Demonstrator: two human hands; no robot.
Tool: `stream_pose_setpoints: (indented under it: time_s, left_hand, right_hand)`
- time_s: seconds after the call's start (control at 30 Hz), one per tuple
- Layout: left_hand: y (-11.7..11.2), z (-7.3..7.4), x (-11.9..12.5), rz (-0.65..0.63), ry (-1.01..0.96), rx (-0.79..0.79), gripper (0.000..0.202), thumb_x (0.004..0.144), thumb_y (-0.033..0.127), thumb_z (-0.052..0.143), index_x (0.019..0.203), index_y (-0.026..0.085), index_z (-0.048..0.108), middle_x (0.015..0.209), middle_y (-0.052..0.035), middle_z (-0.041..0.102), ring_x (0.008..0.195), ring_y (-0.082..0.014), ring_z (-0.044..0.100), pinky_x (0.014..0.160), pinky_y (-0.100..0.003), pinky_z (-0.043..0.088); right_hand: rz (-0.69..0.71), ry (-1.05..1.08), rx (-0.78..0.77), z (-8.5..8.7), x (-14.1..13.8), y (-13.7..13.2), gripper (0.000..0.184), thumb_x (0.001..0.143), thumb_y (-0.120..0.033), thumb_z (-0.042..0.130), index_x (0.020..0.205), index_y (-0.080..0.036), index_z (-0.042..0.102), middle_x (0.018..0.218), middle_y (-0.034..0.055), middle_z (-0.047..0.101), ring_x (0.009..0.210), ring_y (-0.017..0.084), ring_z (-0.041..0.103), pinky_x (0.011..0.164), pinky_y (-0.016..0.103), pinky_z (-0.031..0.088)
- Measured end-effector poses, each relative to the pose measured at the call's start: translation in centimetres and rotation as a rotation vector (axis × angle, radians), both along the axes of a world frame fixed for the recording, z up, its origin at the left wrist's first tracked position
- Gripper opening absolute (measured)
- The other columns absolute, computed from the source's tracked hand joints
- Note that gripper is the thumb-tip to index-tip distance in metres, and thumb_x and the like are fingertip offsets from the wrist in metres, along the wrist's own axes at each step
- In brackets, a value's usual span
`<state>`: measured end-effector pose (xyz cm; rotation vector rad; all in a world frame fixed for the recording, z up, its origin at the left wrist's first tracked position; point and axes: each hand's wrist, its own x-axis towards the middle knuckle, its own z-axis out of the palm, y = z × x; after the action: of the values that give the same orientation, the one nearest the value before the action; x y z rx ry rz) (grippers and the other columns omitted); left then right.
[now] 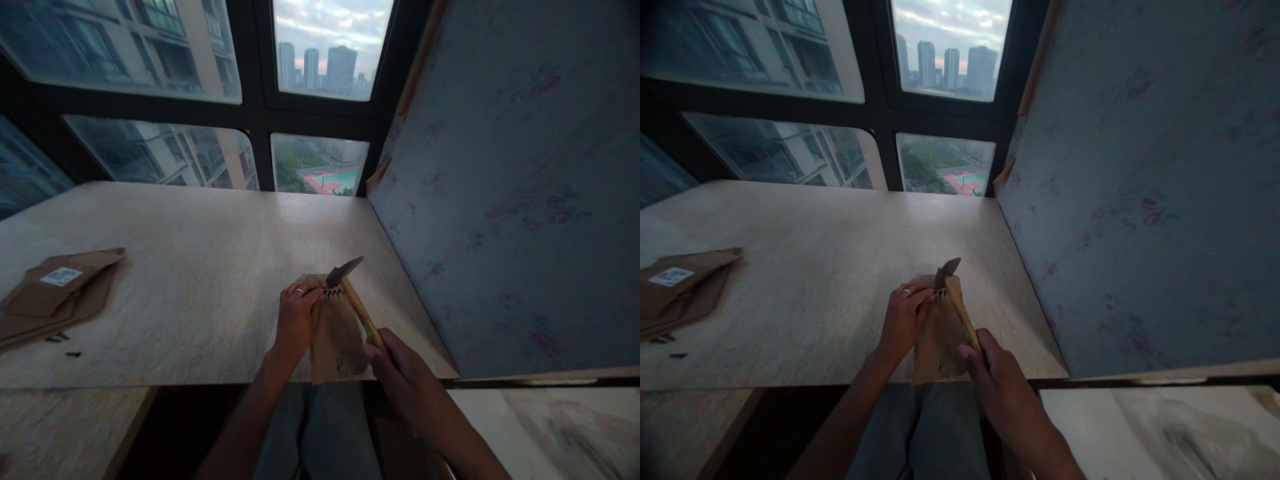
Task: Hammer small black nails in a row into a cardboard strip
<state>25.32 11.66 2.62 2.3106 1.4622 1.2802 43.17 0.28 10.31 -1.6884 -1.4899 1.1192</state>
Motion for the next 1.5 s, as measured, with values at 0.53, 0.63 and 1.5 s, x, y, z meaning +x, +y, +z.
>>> stream_pose_setpoints:
  time_s: [0.53, 0.63, 1.5]
  left_hand:
    - [0.0, 0.3, 0.0, -0.015, 0.077, 0.027, 0.015, 0.090, 0.017, 0.061, 0.091, 0.021, 0.076, 0.097, -0.0074, 0.074, 0.093, -0.0251, 0.064, 0.082, -0.045, 0.051]
    - [0.1, 0.4, 0.0, -0.005, 0.068, 0.004, 0.015, 0.088, 0.016, 0.062, 0.088, 0.021, 0.077, 0.097, -0.0072, 0.074, 0.093, -0.0250, 0.064, 0.082, -0.044, 0.051]
    - [0.1, 0.4, 0.1, 0.047, -0.039, -0.074, 0.016, 0.080, 0.011, 0.071, 0.087, 0.023, 0.079, 0.094, -0.0059, 0.075, 0.088, -0.0240, 0.063, 0.083, -0.044, 0.053]
  right_hand:
    - [0.134, -0.241, -0.069, 1.3, 0.7, 0.4, 0.034, 0.097, -0.055, 0.033, 0.091, -0.024, 0.047, 0.071, -0.0009, 0.055, 0.067, 0.021, 0.055, 0.063, 0.031, 0.036]
    - [0.185, -0.294, -0.078, 1.0, 0.9, 0.6, 0.032, 0.096, -0.050, 0.033, 0.095, -0.023, 0.049, 0.076, 0.0026, 0.059, 0.074, 0.024, 0.059, 0.067, 0.033, 0.038]
    - [0.156, -0.296, -0.049, 0.6, 0.5, 0.3, 0.032, 0.096, -0.051, 0.033, 0.090, -0.024, 0.048, 0.069, 0.0001, 0.056, 0.066, 0.022, 0.057, 0.062, 0.031, 0.036]
